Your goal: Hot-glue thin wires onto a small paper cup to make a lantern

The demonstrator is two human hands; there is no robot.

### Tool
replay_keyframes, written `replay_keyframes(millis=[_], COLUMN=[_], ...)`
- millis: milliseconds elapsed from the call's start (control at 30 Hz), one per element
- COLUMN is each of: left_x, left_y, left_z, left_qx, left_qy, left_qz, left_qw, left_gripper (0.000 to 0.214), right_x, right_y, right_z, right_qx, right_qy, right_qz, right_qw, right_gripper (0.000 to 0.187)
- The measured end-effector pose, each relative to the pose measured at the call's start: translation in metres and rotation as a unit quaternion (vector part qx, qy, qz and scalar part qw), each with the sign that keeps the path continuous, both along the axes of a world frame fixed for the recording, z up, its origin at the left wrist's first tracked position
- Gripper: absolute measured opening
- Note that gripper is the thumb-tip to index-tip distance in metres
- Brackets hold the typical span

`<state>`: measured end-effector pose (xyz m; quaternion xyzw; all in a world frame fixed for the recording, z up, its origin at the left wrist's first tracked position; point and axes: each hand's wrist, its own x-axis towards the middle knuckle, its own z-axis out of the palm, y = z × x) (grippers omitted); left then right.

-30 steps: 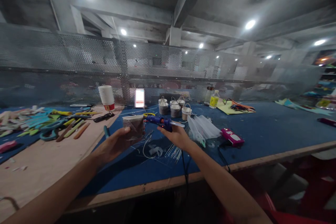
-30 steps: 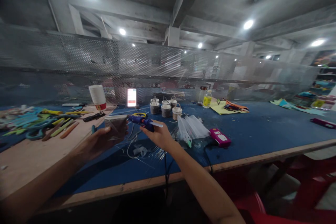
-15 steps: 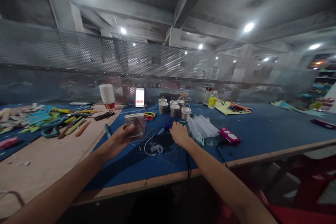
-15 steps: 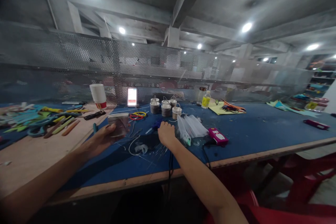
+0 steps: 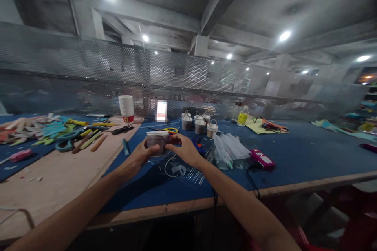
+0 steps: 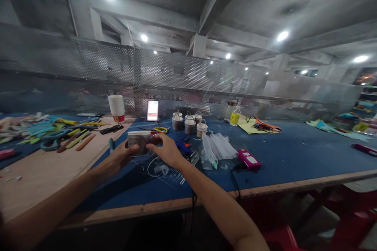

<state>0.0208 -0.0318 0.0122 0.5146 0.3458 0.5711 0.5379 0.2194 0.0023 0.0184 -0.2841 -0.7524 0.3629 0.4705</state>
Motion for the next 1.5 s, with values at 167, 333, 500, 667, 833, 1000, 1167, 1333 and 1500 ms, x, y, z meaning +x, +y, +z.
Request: replay_keyframes(millis=[167, 333, 500, 667, 833, 1000, 1167, 1333, 1500], left_x=[0.002, 0.006, 0.008, 0.008, 0.008, 0.01, 0.01, 0.009, 0.011], left_y=[0.002, 0.004, -0.003, -0.011, -0.014, -0.019, -0.018, -0.011, -0.015], left_z=[-0.004, -0.006, 0.0, 0.007, 0.01, 0.014, 0.012, 0.007, 0.01], left_qx=[0.006, -0.008, -0.012, -0.025, -0.02, -0.02, -0.024, -0.019, -0.027], left_qy=[0.018, -0.004, 0.006, 0.023, 0.042, 0.049, 0.038, 0.017, 0.013], left_qz=[0.014, 0.038, 0.043, 0.039, 0.025, 0.02, 0.014, 0.001, -0.018], left_qw=[1.0, 0.999, 0.999, 0.999, 0.999, 0.998, 0.999, 1.0, 0.999], left_gripper=[0.061, 0.062, 0.059, 0.053, 0.051, 0.049, 0.049, 0.049, 0.057], right_x=[0.0, 0.004, 0.011, 0.017, 0.017, 0.017, 0.016, 0.015, 0.015], right_y=[0.0, 0.0, 0.002, -0.006, -0.013, -0.011, -0.009, -0.008, -0.006], right_z=[-0.001, 0.001, 0.002, 0.008, 0.015, 0.013, 0.01, 0.009, 0.006], right_qx=[0.008, 0.024, 0.004, 0.043, 0.024, 0.004, 0.0, 0.011, 0.014], right_qy=[0.011, 0.038, 0.008, -0.017, 0.026, 0.041, 0.052, 0.037, 0.038], right_qz=[-0.018, -0.048, -0.025, -0.065, -0.06, -0.043, -0.046, -0.068, -0.072], right_qw=[1.0, 0.998, 1.0, 0.997, 0.998, 0.998, 0.998, 0.997, 0.997], right_gripper=[0.017, 0.013, 0.019, 0.018, 0.02, 0.02, 0.019, 0.018, 0.019])
